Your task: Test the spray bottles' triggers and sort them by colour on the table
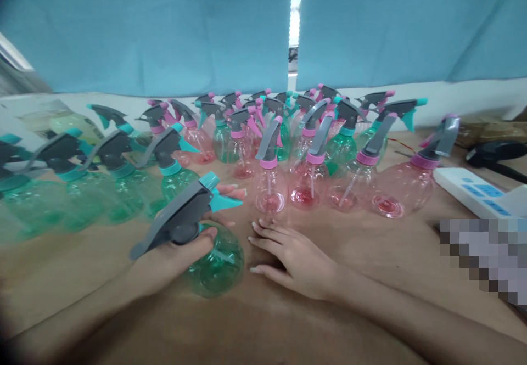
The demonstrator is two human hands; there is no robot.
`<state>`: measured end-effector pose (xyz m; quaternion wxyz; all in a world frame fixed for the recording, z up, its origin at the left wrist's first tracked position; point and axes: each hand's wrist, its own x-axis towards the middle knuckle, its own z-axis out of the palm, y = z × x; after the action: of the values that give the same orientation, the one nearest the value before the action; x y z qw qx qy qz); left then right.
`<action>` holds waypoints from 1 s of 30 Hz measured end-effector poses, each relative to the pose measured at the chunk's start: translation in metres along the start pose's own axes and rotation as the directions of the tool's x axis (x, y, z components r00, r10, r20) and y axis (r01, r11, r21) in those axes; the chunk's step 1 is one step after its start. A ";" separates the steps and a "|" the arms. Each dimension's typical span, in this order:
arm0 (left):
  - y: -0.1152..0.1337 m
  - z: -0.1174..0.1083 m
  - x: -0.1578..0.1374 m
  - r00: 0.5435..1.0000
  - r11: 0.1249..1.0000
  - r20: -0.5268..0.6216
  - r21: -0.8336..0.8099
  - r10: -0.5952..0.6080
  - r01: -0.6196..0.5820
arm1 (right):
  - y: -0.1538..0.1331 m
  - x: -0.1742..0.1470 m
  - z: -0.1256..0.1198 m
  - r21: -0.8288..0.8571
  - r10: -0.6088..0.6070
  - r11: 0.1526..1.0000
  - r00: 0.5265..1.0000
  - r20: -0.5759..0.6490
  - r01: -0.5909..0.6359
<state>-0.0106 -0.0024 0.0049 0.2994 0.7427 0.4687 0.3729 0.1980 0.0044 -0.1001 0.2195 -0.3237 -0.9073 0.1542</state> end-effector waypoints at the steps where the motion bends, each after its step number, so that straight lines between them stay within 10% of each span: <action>1: 0.000 0.000 0.000 1.000 1.000 0.003 -0.013 -0.002 0.002 | 0.000 0.000 0.000 0.000 0.002 1.000 1.000 0.000 -0.002; 30: 0.006 -0.004 0.002 0.995 0.995 0.028 0.021 0.094 -0.094 | 0.000 0.000 -0.001 -0.062 0.008 0.998 0.999 0.039 -0.006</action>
<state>-0.0106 -0.0030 0.0126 0.2796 0.7721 0.4333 0.3715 0.1982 0.0052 -0.0996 0.1908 -0.3304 -0.9147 0.1331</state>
